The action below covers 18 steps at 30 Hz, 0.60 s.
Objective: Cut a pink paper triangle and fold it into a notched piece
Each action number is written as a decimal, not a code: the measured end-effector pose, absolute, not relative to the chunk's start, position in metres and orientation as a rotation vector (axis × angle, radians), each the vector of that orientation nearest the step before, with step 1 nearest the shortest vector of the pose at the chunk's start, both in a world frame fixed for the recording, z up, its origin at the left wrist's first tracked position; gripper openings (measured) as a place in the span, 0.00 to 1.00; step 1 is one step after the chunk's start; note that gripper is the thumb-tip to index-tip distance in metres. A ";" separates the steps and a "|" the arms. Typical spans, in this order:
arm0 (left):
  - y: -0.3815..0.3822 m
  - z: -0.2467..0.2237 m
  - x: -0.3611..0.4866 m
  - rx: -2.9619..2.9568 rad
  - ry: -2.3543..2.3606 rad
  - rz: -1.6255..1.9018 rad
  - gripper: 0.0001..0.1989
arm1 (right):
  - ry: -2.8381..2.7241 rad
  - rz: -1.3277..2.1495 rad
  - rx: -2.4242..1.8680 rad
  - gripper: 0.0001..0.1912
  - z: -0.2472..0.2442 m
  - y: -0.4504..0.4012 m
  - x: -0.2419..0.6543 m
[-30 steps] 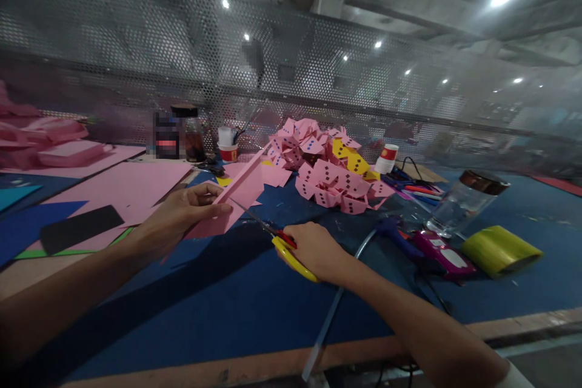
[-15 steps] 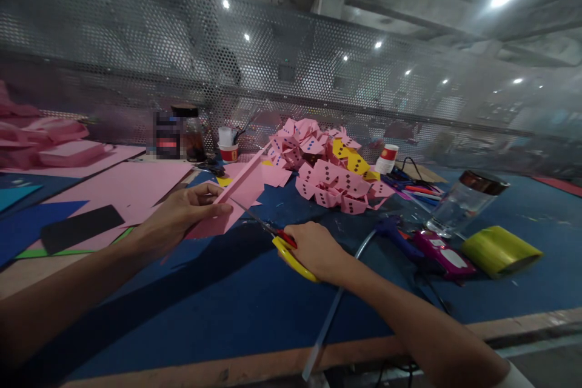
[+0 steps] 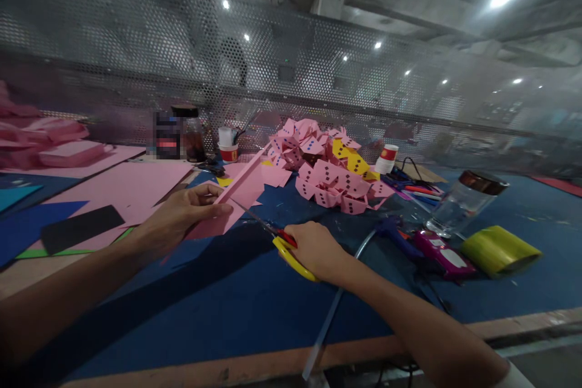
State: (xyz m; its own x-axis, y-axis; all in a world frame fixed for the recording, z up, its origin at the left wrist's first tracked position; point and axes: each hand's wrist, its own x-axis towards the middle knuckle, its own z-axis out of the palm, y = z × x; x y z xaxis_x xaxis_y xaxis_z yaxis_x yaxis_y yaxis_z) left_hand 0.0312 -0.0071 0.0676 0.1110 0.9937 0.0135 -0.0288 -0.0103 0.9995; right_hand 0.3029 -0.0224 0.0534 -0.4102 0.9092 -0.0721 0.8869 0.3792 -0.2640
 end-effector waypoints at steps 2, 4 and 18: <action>-0.007 0.067 0.031 1.246 1.104 1.150 0.24 | -2.535 0.393 -1.657 0.11 0.053 -0.023 0.303; -0.006 0.067 0.031 1.249 1.107 1.153 0.24 | -2.530 0.395 -1.662 0.11 0.053 -0.022 0.303; -0.004 0.064 0.030 1.233 1.074 1.147 0.23 | -2.519 0.408 -1.698 0.10 0.054 -0.022 0.302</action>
State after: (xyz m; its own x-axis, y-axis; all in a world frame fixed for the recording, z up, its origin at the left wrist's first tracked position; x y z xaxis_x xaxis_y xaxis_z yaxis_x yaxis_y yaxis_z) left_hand 0.0301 -0.0045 0.0638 0.1250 0.9921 0.0119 -0.0538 -0.0052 0.9985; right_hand 0.3021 -0.0223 0.0538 -0.3844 0.9193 -0.0844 0.8990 0.3519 -0.2608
